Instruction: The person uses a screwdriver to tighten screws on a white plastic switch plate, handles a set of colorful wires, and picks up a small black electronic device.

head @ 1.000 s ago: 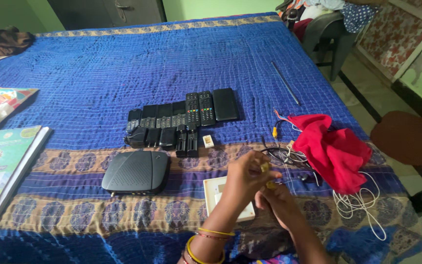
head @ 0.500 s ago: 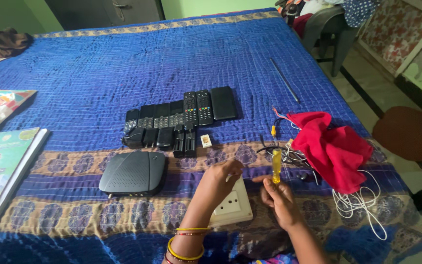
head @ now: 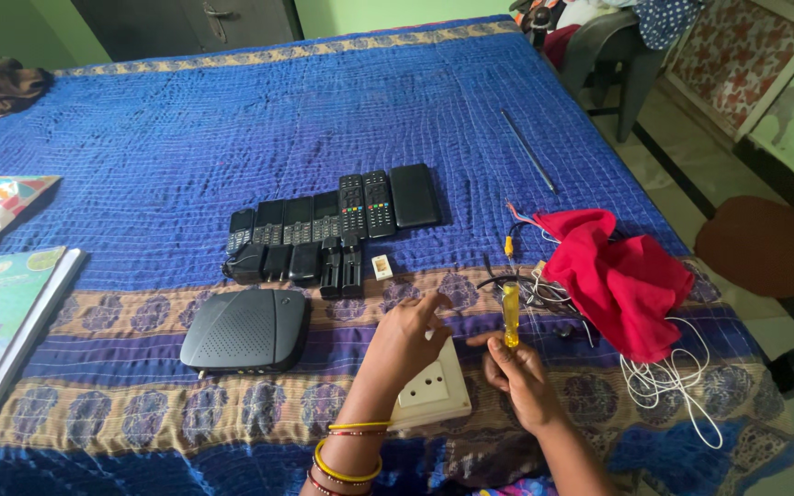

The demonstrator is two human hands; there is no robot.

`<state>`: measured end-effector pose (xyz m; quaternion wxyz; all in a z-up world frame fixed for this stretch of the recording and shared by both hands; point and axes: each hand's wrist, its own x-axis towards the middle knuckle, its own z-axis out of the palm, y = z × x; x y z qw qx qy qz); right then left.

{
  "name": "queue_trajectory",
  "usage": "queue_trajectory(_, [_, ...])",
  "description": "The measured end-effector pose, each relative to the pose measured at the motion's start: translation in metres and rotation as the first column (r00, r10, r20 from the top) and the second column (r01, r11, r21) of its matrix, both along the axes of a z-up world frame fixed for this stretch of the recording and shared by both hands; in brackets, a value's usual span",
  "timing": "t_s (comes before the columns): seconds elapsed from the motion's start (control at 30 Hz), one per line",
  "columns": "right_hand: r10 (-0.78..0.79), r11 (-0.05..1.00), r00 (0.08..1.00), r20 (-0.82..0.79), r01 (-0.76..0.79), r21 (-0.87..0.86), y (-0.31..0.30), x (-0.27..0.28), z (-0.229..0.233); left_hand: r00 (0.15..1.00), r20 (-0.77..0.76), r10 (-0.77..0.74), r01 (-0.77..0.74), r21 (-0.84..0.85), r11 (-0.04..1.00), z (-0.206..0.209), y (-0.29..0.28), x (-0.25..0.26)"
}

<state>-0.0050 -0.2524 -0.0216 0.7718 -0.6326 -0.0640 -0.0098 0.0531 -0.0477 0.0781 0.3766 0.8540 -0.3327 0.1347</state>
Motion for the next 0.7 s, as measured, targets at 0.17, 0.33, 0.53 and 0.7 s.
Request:
queue_trajectory(0.17, [-0.009, 1.000, 1.000, 0.000, 0.009, -0.018, 0.000, 0.001, 0.000, 0.989, -0.131, 0.072, -0.073, -0.002, 0.997, 0.005, 0.001, -0.004])
queue_trajectory(0.33, [0.003, 1.000, 1.000, 0.003, -0.003, -0.022, 0.000, 0.001, 0.002, 0.992, 0.029, -0.119, 0.122, -0.129, 0.984, -0.001, 0.008, 0.001])
queue_trajectory(0.53, [-0.019, 1.000, 1.000, -0.006, 0.019, -0.016, 0.000, -0.001, 0.004, 0.989, -0.130, -0.070, 0.059, -0.087, 0.995, -0.002, 0.005, 0.001])
queue_trajectory(0.7, [-0.007, 1.000, 1.000, -0.001, 0.007, 0.007, -0.001, 0.001, -0.001, 0.996, -0.076, -0.036, 0.031, -0.072, 0.997, 0.004, 0.002, -0.004])
